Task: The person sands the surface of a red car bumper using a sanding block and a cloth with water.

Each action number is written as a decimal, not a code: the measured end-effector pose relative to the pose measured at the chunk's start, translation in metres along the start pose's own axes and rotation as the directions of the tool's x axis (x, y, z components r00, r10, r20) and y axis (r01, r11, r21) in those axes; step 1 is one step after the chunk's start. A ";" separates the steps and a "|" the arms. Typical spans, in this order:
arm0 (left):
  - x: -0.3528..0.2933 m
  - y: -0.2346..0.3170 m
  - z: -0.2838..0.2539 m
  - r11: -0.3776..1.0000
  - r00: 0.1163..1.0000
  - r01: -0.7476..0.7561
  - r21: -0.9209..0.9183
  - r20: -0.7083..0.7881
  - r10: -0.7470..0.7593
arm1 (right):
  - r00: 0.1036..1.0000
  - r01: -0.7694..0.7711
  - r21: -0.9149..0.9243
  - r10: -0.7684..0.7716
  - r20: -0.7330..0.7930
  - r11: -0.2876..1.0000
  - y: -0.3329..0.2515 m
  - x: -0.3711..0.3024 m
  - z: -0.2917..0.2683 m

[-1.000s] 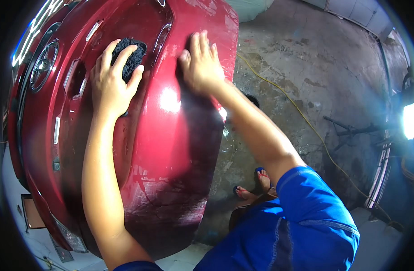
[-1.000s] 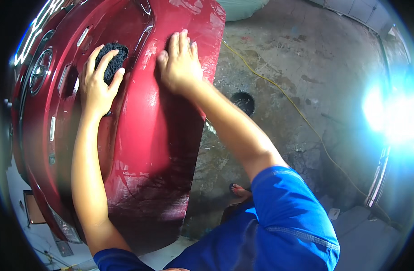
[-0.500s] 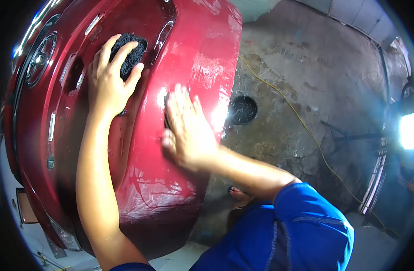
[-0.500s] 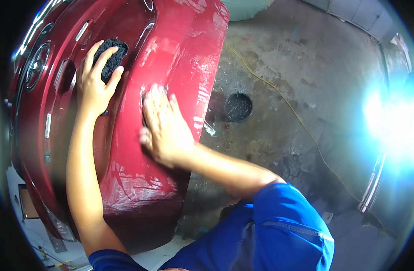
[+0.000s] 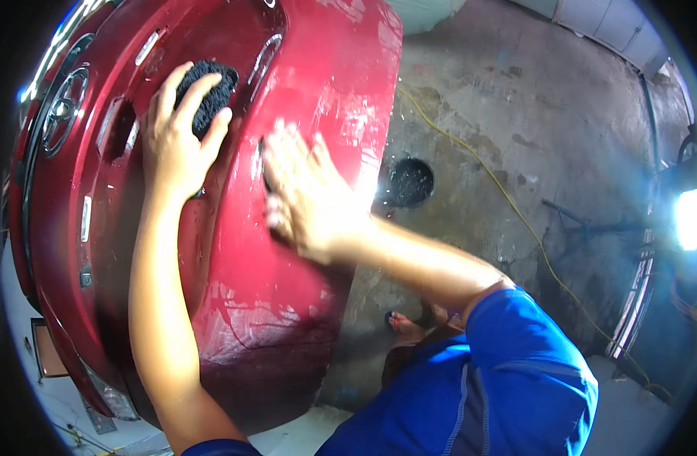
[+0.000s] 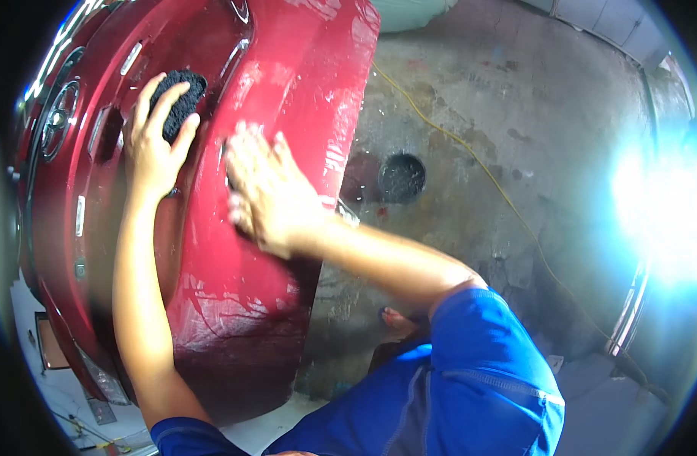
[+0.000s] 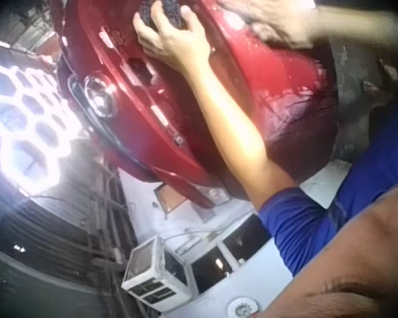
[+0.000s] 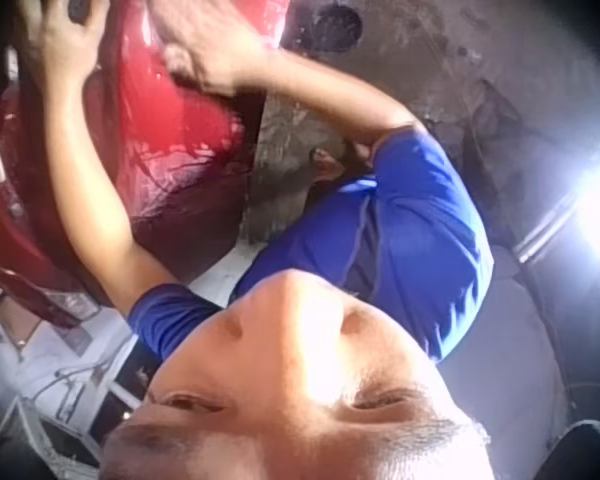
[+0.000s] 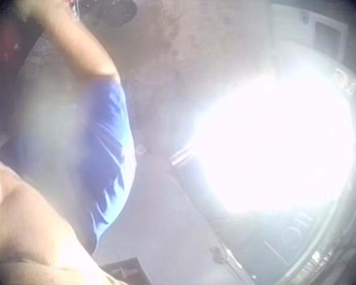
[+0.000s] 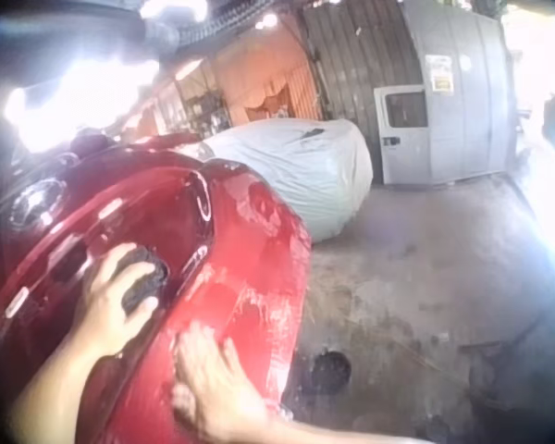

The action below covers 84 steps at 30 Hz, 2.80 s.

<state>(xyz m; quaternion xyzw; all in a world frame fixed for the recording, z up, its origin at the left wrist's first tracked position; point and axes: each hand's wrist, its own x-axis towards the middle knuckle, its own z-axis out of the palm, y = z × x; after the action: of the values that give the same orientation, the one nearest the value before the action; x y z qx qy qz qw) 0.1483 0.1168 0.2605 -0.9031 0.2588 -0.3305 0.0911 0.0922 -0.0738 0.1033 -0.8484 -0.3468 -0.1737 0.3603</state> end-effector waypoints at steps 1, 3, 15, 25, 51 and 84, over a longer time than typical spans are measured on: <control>0.006 0.006 0.007 1.000 1.000 -0.004 0.002 0.015 0.004 | 0.973 -0.161 -0.045 0.151 -0.173 0.986 0.040 0.035 -0.005; 0.017 0.022 0.017 0.999 1.000 -0.016 -0.051 -0.010 0.015 | 0.885 -0.364 0.143 0.389 -0.254 0.920 0.126 0.092 -0.031; 0.014 0.011 0.014 0.999 0.999 -0.041 -0.029 0.003 0.041 | 0.882 -0.253 0.183 0.304 -0.361 0.950 0.088 0.085 -0.009; 0.019 0.014 -0.010 0.994 0.999 0.012 -0.108 0.042 -0.007 | 0.964 -0.120 0.089 0.137 -0.229 0.989 0.029 0.036 -0.007; 0.010 -0.001 -0.011 0.995 0.996 0.025 -0.101 0.084 -0.016 | 0.949 0.244 0.366 -0.299 0.100 0.898 -0.118 -0.071 0.029; 0.000 -0.011 -0.013 0.994 0.999 -0.003 -0.111 0.052 0.009 | 0.984 0.132 0.003 -0.131 -0.119 0.991 -0.042 0.009 0.009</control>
<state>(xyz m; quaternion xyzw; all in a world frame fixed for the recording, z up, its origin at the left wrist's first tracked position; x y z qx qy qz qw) 0.1450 0.1264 0.2741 -0.9143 0.2769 -0.2917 0.0485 0.0688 -0.0424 0.1225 -0.8100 -0.3810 -0.2452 0.3724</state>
